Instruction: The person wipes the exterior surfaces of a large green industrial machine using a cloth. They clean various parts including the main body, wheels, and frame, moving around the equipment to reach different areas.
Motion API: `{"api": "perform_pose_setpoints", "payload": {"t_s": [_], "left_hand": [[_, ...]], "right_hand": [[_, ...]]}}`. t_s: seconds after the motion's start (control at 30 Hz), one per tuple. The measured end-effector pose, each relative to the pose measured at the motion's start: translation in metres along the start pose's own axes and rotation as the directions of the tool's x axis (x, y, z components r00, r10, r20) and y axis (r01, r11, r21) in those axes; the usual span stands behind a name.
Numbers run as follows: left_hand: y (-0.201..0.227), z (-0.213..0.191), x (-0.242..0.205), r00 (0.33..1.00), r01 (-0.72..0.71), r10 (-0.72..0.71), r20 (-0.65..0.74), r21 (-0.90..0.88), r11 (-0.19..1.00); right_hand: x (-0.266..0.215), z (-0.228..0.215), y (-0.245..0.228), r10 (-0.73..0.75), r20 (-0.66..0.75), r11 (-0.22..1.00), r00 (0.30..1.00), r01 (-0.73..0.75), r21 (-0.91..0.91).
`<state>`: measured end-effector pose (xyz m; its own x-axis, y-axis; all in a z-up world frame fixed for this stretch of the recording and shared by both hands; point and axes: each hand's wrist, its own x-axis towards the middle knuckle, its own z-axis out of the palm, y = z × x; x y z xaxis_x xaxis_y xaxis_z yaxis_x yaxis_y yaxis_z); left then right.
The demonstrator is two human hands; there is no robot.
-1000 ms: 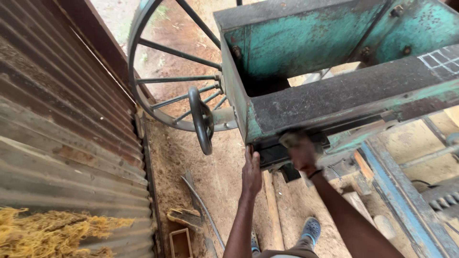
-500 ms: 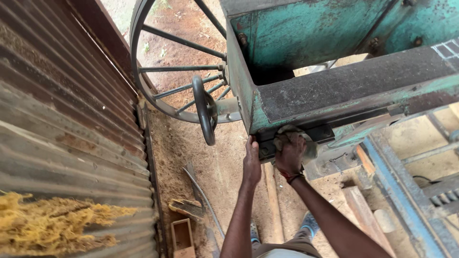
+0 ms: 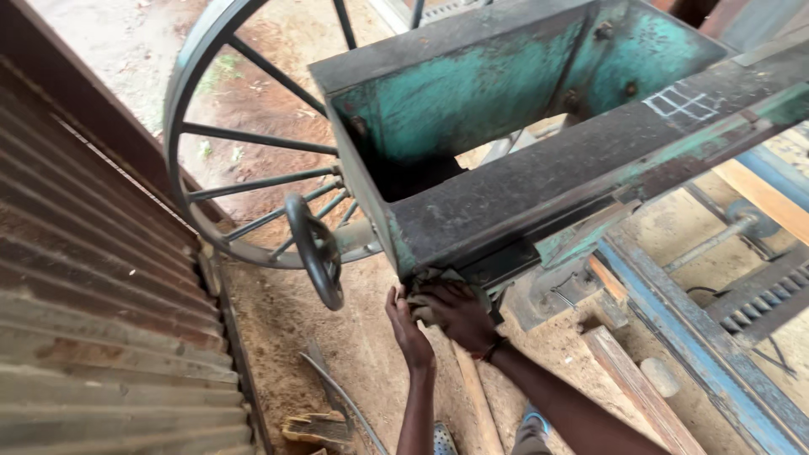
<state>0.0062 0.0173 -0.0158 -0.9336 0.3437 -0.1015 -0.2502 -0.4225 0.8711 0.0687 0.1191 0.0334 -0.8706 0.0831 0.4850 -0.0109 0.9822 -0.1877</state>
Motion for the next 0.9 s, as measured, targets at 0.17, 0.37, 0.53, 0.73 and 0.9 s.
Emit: {"api": "perform_pose_setpoints", "payload": {"t_s": [0.17, 0.37, 0.53, 0.73, 0.9], "left_hand": [[0.005, 0.009, -0.004, 0.999, -0.039, 0.043, -0.007, 0.268, 0.963], [0.039, 0.017, -0.015, 0.988, -0.118, 0.143, -0.066, 0.294, 0.949], [0.099, 0.037, -0.024, 0.881, -0.423, 0.461, -0.104, 0.26, 0.868], [0.152, 0.07, -0.016, 0.737, -0.625, 0.672, -0.079, 0.298, 0.721], [0.172, 0.075, -0.021, 0.723, -0.658, 0.686, 0.075, 0.376, 0.653]], "right_hand": [[-0.038, -0.042, 0.069, -0.028, 0.096, 1.0, 0.995, 0.027, 0.009], [-0.042, -0.026, 0.038, 0.278, -0.014, 0.959, 0.96, -0.277, 0.061], [-0.046, 0.004, -0.015, 0.455, 0.03, 0.855, 0.89, -0.446, 0.264], [-0.074, -0.018, 0.081, 0.034, -0.026, 0.982, 0.999, -0.038, -0.184], [-0.107, -0.011, 0.164, 0.558, -0.227, 0.826, 0.798, -0.562, 0.052]]}}
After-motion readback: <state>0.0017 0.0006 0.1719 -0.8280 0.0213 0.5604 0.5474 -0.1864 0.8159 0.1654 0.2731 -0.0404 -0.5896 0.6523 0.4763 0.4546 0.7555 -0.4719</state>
